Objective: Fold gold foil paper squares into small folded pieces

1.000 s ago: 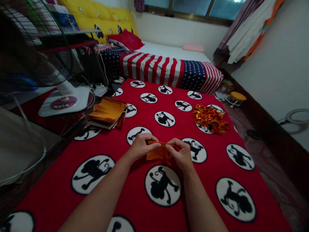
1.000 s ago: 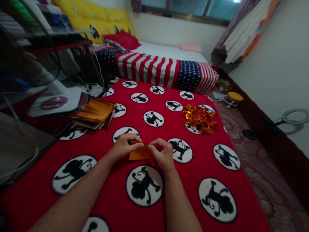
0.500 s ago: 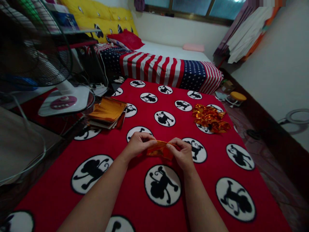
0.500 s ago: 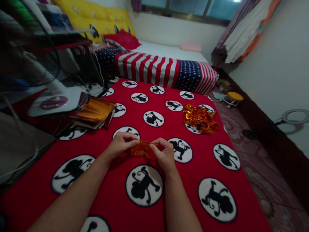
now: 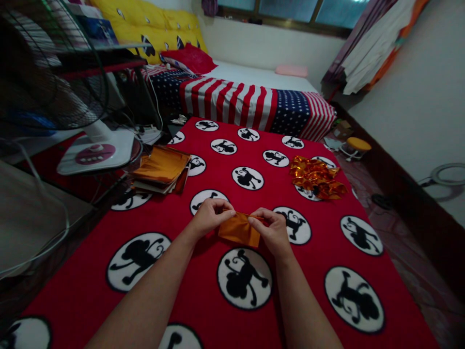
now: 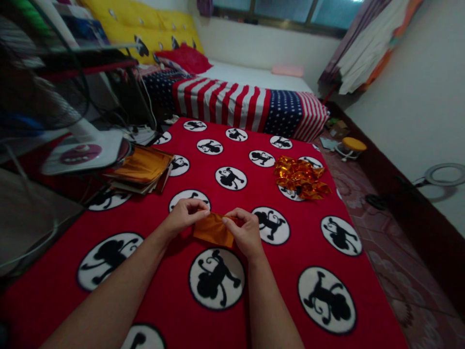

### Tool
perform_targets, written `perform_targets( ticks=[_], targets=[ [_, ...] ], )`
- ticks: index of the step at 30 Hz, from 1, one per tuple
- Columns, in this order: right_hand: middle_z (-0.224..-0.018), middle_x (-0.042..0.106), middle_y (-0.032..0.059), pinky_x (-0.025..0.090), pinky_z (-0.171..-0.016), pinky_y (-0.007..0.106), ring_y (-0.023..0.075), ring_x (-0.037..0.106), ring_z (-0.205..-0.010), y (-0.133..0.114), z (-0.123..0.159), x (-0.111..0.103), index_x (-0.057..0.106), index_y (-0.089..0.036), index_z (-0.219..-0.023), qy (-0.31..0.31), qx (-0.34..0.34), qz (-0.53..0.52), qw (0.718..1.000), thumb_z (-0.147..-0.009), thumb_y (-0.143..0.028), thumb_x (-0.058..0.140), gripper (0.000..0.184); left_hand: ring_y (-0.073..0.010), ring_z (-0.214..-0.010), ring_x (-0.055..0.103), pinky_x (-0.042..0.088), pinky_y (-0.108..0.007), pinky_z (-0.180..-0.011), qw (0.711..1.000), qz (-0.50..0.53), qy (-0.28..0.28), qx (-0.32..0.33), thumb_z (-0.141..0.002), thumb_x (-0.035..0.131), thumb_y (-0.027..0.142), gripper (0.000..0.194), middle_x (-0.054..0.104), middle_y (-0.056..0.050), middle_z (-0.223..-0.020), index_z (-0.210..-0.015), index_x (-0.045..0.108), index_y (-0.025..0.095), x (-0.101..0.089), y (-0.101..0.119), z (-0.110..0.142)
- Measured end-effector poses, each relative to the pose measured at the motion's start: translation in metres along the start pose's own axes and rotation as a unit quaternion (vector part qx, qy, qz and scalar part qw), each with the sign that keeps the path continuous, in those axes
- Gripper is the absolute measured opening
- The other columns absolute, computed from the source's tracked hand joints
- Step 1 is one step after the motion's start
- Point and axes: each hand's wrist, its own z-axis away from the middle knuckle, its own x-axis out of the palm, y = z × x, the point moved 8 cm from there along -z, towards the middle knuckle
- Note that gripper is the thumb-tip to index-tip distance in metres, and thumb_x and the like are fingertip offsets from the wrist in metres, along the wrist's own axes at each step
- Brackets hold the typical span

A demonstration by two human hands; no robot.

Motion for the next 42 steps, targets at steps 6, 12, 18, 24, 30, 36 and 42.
perform_targets(
  ticks=[6, 12, 18, 24, 30, 36, 42],
  targets=[
    [-0.065, 0.062, 0.0006, 0.041, -0.057, 0.023, 0.0129, 0.054, -0.061, 0.001, 0.002, 0.008, 0.067, -0.016, -0.069, -0.008, 0.021, 0.005, 1.0, -0.074, -0.027, 0.067, 0.012, -0.0135, -0.065, 0.061, 0.045, -0.02, -0.059, 0.998, -0.02, -0.056, -0.023, -0.069, 0.073, 0.034, 0.026, 0.069, -0.007, -0.073, -0.079, 0.075, 0.009, 0.015, -0.004, 0.004],
    [-0.066, 0.062, 0.0005, 0.042, -0.056, 0.023, 0.0127, 0.054, -0.059, 0.008, 0.001, 0.009, 0.065, -0.016, -0.07, 0.003, 0.044, -0.01, 0.999, -0.072, -0.029, 0.069, 0.013, -0.0135, -0.064, 0.061, 0.044, -0.021, -0.058, 0.999, -0.017, -0.051, 0.008, -0.072, 0.072, 0.034, 0.026, 0.07, -0.008, -0.072, -0.08, 0.075, 0.01, 0.017, -0.003, 0.005],
    [-0.063, 0.06, -0.0006, 0.04, -0.053, 0.022, 0.0119, 0.053, -0.057, 0.012, 0.001, 0.01, 0.063, -0.016, -0.069, 0.003, 0.057, -0.032, 0.998, -0.071, -0.031, 0.07, 0.016, -0.0134, -0.065, 0.061, 0.044, -0.021, -0.058, 0.999, -0.022, -0.037, 0.011, -0.072, 0.072, 0.032, 0.023, 0.07, -0.007, -0.072, -0.078, 0.075, 0.01, 0.018, 0.0, 0.005],
    [-0.059, 0.057, -0.0021, 0.038, -0.052, 0.021, 0.0109, 0.051, -0.055, 0.011, 0.001, 0.011, 0.062, -0.017, -0.066, 0.005, 0.055, -0.031, 0.998, -0.069, -0.028, 0.07, 0.015, -0.0137, -0.065, 0.061, 0.044, -0.021, -0.058, 0.999, -0.029, -0.035, 0.012, -0.072, 0.072, 0.034, 0.024, 0.07, -0.007, -0.072, -0.077, 0.075, 0.01, 0.018, -0.002, 0.005],
    [-0.058, 0.058, -0.0024, 0.04, -0.052, 0.022, 0.011, 0.051, -0.053, 0.021, 0.002, 0.005, 0.062, -0.017, -0.066, 0.026, 0.095, -0.096, 0.99, -0.065, -0.031, 0.076, 0.02, -0.0131, -0.062, 0.06, 0.044, -0.02, -0.056, 0.999, 0.013, -0.03, -0.014, -0.07, 0.073, 0.035, 0.027, 0.068, -0.006, -0.07, -0.077, 0.074, 0.009, 0.014, -0.008, 0.004],
    [-0.059, 0.062, -0.0014, 0.041, -0.051, 0.022, 0.0107, 0.053, -0.052, 0.029, 0.004, 0.004, 0.065, -0.016, -0.066, 0.01, 0.13, -0.148, 0.98, -0.063, -0.032, 0.08, 0.022, -0.0114, -0.058, 0.059, 0.042, -0.019, -0.054, 0.998, 0.032, -0.028, -0.044, -0.067, 0.074, 0.034, 0.026, 0.068, -0.005, -0.067, -0.075, 0.074, 0.009, 0.012, -0.012, 0.004],
    [-0.057, 0.062, -0.0018, 0.04, -0.047, 0.02, 0.0092, 0.053, -0.048, 0.029, 0.006, 0.005, 0.065, -0.016, -0.063, 0.003, 0.144, -0.167, 0.975, -0.061, -0.032, 0.081, 0.023, -0.0106, -0.054, 0.057, 0.04, -0.018, -0.049, 0.997, 0.024, -0.008, -0.073, -0.064, 0.077, 0.033, 0.026, 0.068, -0.005, -0.063, -0.072, 0.074, 0.009, 0.008, -0.014, 0.003]
  ],
)
